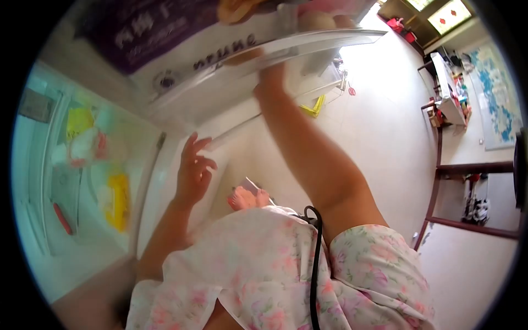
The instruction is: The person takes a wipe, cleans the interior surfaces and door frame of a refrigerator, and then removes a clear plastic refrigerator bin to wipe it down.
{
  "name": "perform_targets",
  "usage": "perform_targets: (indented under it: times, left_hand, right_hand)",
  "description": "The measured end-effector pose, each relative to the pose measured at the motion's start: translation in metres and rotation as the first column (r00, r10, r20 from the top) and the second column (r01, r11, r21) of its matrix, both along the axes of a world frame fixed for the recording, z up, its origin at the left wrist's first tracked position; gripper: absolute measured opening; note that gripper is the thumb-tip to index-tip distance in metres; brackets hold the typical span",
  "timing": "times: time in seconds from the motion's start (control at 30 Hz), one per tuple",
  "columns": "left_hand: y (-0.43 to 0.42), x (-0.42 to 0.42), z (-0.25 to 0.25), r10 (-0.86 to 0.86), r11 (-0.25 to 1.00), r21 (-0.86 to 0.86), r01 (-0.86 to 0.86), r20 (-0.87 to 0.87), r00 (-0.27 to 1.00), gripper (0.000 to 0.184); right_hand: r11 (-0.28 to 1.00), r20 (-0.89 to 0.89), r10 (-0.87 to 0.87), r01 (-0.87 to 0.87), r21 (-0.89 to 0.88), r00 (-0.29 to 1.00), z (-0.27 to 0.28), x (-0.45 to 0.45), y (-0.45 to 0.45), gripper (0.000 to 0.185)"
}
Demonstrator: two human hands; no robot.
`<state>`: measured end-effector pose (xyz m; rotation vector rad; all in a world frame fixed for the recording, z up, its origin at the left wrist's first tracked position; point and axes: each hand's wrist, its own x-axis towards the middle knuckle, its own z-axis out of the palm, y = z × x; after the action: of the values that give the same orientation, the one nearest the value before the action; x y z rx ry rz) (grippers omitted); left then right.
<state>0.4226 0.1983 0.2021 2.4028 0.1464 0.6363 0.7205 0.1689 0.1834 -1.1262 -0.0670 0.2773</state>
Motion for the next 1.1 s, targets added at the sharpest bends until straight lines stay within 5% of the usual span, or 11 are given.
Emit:
perform_targets:
  times: [0.13, 0.27, 0.33, 0.37, 0.53, 0.57, 0.67, 0.73, 0.87, 1.0, 1.1]
  left_hand:
    - [0.004, 0.000, -0.001, -0.009, 0.998, 0.058, 0.010, -0.005, 1.000, 0.025]
    - [0.005, -0.004, 0.001, -0.042, 0.998, 0.040, 0.043, -0.036, 0.998, 0.025]
    - [0.008, -0.003, -0.001, -0.020, 0.994, 0.110, 0.026, -0.056, 0.998, 0.024]
    - [0.005, -0.002, -0.001, -0.003, 0.993, 0.116, 0.008, -0.036, 0.999, 0.025]
    - [0.005, 0.000, 0.002, 0.011, 0.989, 0.146, -0.004, -0.047, 0.999, 0.021]
    - [0.005, 0.001, 0.002, 0.001, 0.994, 0.105, 0.001, -0.022, 1.000, 0.019]
    - [0.011, 0.002, 0.001, 0.010, 0.974, 0.227, -0.002, -0.033, 0.999, 0.017]
    - [0.011, 0.001, -0.005, 0.018, 0.977, 0.211, -0.009, -0.037, 0.999, 0.018]
    - [0.015, 0.000, -0.011, -0.001, 0.989, 0.147, 0.003, -0.013, 1.000, 0.018]
    - [0.009, 0.002, -0.002, -0.004, 0.989, 0.148, 0.012, -0.054, 0.999, 0.018]
    - [0.008, 0.006, -0.006, 0.050, 0.981, 0.191, -0.038, -0.055, 0.997, 0.017]
  right_hand:
    - [0.948, 0.296, -0.231, 0.283, -0.147, 0.927, 0.011, -0.032, 0.009, 0.057]
    - [0.894, -0.200, 0.095, 0.005, 0.448, 0.975, 0.009, 0.021, -0.025, 0.056]
    - [0.976, -0.026, -0.080, 0.084, 0.200, 0.996, -0.006, 0.017, 0.003, 0.057]
    - [0.968, 0.271, -0.047, 0.112, -0.226, 0.961, 0.024, -0.026, 0.001, 0.063]
    - [0.867, 0.356, -0.077, 0.239, -0.437, 0.931, 0.029, -0.016, -0.013, 0.071]
    - [0.987, 0.240, -0.117, 0.140, -0.082, 0.964, 0.016, 0.017, -0.020, 0.060]
    - [0.990, 0.158, -0.079, 0.059, 0.128, 0.984, 0.019, 0.025, -0.009, 0.054]
    - [0.915, 0.500, -0.337, 0.403, -0.025, 0.797, 0.035, -0.028, 0.007, 0.063]
    - [0.913, 0.524, -0.174, 0.336, -0.231, 0.834, 0.023, -0.002, -0.017, 0.065]
    - [0.995, 0.192, -0.097, 0.093, 0.029, 0.977, 0.041, 0.022, -0.026, 0.062]
    - [0.869, 0.530, -0.386, 0.490, -0.065, 0.755, 0.032, -0.024, 0.011, 0.057]
